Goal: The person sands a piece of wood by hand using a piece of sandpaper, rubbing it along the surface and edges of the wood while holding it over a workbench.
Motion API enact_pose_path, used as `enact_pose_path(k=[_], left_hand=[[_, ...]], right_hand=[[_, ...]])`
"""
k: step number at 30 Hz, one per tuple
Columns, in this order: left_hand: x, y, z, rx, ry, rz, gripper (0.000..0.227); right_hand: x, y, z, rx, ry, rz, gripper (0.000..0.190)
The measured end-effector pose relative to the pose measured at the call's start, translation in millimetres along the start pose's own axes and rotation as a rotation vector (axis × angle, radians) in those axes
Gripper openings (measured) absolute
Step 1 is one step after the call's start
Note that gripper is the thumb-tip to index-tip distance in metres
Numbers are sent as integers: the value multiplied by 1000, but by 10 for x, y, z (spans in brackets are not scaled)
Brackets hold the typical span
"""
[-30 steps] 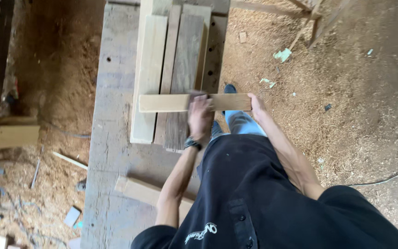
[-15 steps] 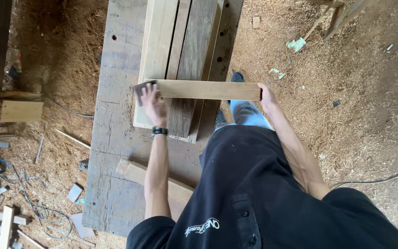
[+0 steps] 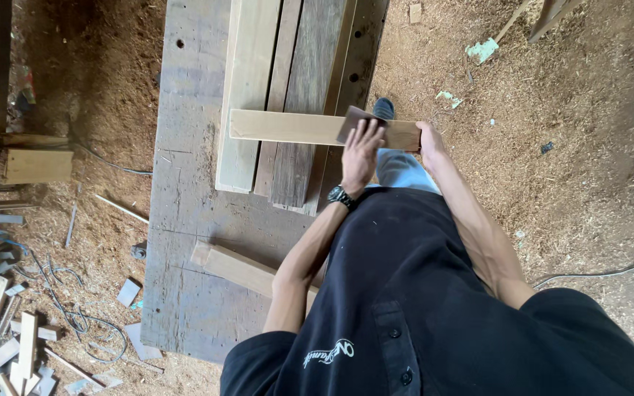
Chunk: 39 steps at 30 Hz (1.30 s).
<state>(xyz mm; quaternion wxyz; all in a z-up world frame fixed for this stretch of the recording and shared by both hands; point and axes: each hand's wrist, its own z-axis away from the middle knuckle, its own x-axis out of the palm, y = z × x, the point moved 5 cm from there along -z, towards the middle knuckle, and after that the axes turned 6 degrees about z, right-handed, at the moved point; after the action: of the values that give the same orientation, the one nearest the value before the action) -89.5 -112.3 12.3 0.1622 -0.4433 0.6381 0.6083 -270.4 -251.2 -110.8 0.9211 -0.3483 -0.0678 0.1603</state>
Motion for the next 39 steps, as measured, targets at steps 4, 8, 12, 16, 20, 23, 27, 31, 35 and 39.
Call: enact_pose_path(k=[4,8,12,16,20,23,27,31,35,39], left_hand=[[-65,-72,14,-20,-70,-4,39],[-631,-1035,196,-196,176,-99,47],[-1434,-2166,280,-447,306,-282,31],[-1586,-2357,314,-486,297,-261,30],[-1045,-1735,193,-360,155,-304,24],[-416,-984,149,-207,38,-257,41],[94,-137,60,15,-11,-5,36],[38,-52,31,46,-89,-4,36],[-637,-880,119,-158,120,-69,22],[-1560,-1941,161,-298,296,-337,24]], right_hand=[[-31,13,52,19,-16,-18,38],[-37,-32,86,0,-40,2,38],[-65,-80,64,-44,-22,6,37],[-22,-99,-15,-75,-58,-23,36],[-12,-65,-66,-106,-45,-36,33],[-29,-18,-102,-94,-31,-23,32],[-62,102,-53,-26,-17,-46,33],[-57,116,-24,7,-62,-99,32],[-92,92,-21,-25,-87,-37,36],[-97,17,-16,-46,-98,-53,36]])
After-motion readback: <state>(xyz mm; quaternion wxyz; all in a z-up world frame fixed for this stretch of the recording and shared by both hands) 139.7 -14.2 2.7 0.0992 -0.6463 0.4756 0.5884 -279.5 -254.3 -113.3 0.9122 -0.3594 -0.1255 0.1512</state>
